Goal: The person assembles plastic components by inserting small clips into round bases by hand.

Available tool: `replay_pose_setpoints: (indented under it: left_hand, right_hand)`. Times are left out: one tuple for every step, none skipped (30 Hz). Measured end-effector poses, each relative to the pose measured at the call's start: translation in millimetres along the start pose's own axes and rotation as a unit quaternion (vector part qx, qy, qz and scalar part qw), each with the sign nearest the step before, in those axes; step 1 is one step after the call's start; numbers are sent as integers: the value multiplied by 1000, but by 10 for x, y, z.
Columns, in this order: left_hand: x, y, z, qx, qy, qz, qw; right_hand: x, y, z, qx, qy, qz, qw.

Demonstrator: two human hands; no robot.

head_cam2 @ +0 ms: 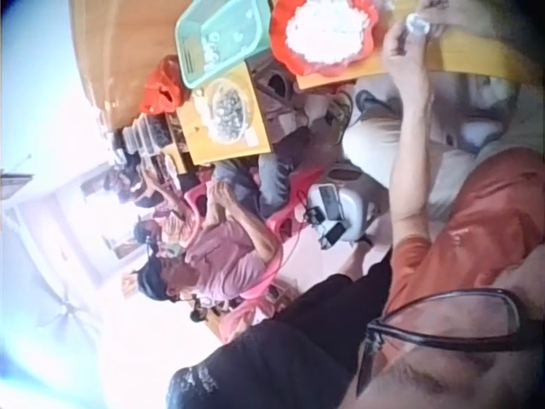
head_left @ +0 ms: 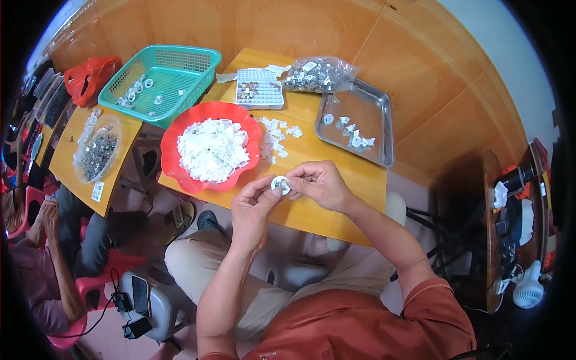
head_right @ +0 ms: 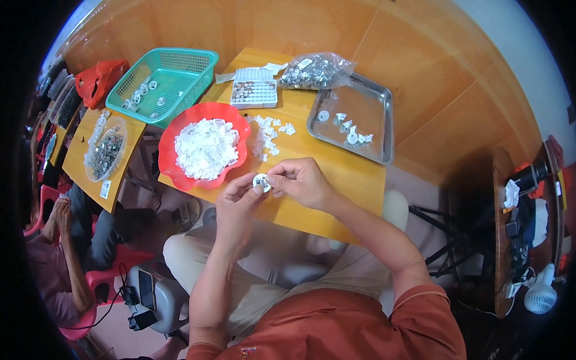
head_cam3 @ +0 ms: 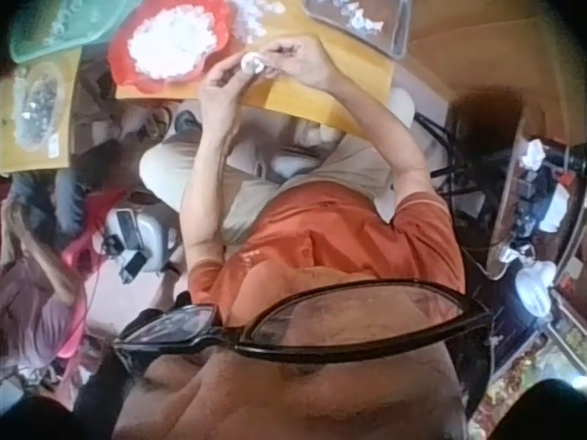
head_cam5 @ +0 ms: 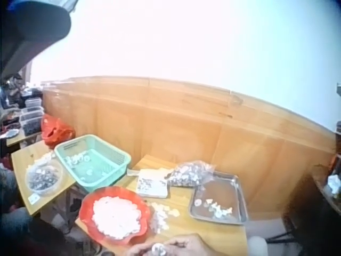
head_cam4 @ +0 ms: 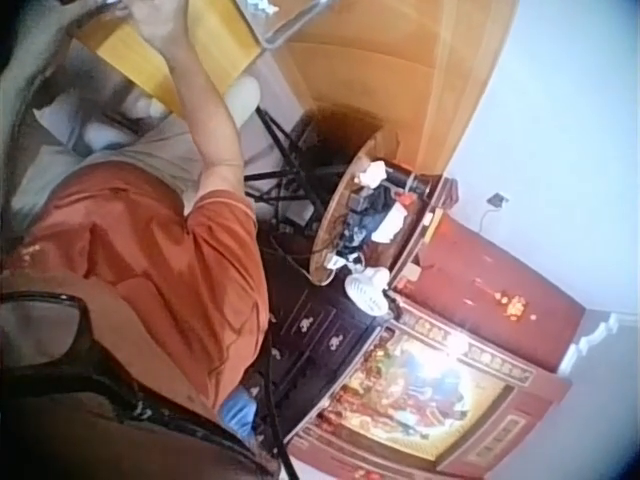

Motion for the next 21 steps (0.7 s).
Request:
replay_pose_setpoints:
  left_hand:
    - [21, 0, 6, -1, -5, -6, 1000]
    - [8, 4, -6, -2, -6, -6, 1000]
    - [1, 13, -28, -9, 0, -15, 1000]
    - [2, 21, -47, -15, 5, -25, 1000]
    - [2, 28, -53, -16, 5, -24, 1000]
    - [-1, 35, -74, -23, -4, -19, 1000]
    - [-3, 39, -95, -30, -13, -14, 999]
    - [-2, 47, -106, -30, -13, -14, 999]
    - [-16, 54, -125, -32, -5, -6, 999]
    - [-27, 62, -147, -33, 2, 1, 999]
    - [-26, 71, -168, -33, 1, 0, 999]
    - [-44, 75, -189, -30, -5, 12, 999]
    - [-66, 78, -206, -28, -11, 23, 999]
    - [-69, 83, -219, -26, -11, 22, 999]
    - [-79, 81, -234, -26, -9, 26, 999]
    - [-98, 92, -241, -25, -6, 30, 999]
    - [-120, 99, -263, -21, 3, 29, 999]
    - [-136, 102, -273, -18, 11, 28, 999]
    - [-125, 92, -270, -25, 15, 33, 999]
    - [-112, 92, -258, -22, 15, 32, 999]
    - [-98, 97, -264, -32, 26, 27, 999]
  right_hand:
    - [-5, -1, 12, 1, 1, 1, 1000]
    - [-16, -2, 21, -1, 1, 5, 1000]
    - [-28, -2, 28, -3, 1, 9, 1000]
    - [-34, -1, 38, -2, 1, 10, 1000]
    - [-32, 2, 43, -3, -1, 4, 1000]
    - [-32, 7, 48, -5, -4, -3, 1000]
    - [-41, 6, 66, -4, -4, -3, 1000]
    - [-53, 2, 100, 2, -7, 0, 1000]
    - [-64, 1, 126, 8, -10, 3, 1000]
    - [-71, -2, 134, 8, -11, 3, 1000]
    - [-67, -1, 155, 18, -4, -4, 1000]
    - [-60, 1, 171, 27, 3, -11, 1000]
    - [-56, 6, 171, 26, 1, -11, 1000]
    - [-42, 10, 187, 34, 13, -16, 999]
    - [-28, 15, 200, 41, 25, -22, 999]
    - [-38, 31, 204, 37, 22, -23, 999]
    - [-23, 47, 219, 36, 17, -48, 998]
    - [-15, 75, 213, 35, 12, -73, 997]
    - [-6, 86, 158, 52, 5, -88, 995]
    - [-74, 116, 116, 50, 3, -88, 995]
    - [-197, 165, 51, 50, -94, -80, 991]
Point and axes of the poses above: each hand's wrist, its own y-axis towards the middle knuckle, its own x-axis out of the palm, z = x × y, the point moved 8 cm from there along y, towards the middle knuckle, and after that the axes turned 12 degrees about -z, right-handed, at the moved point
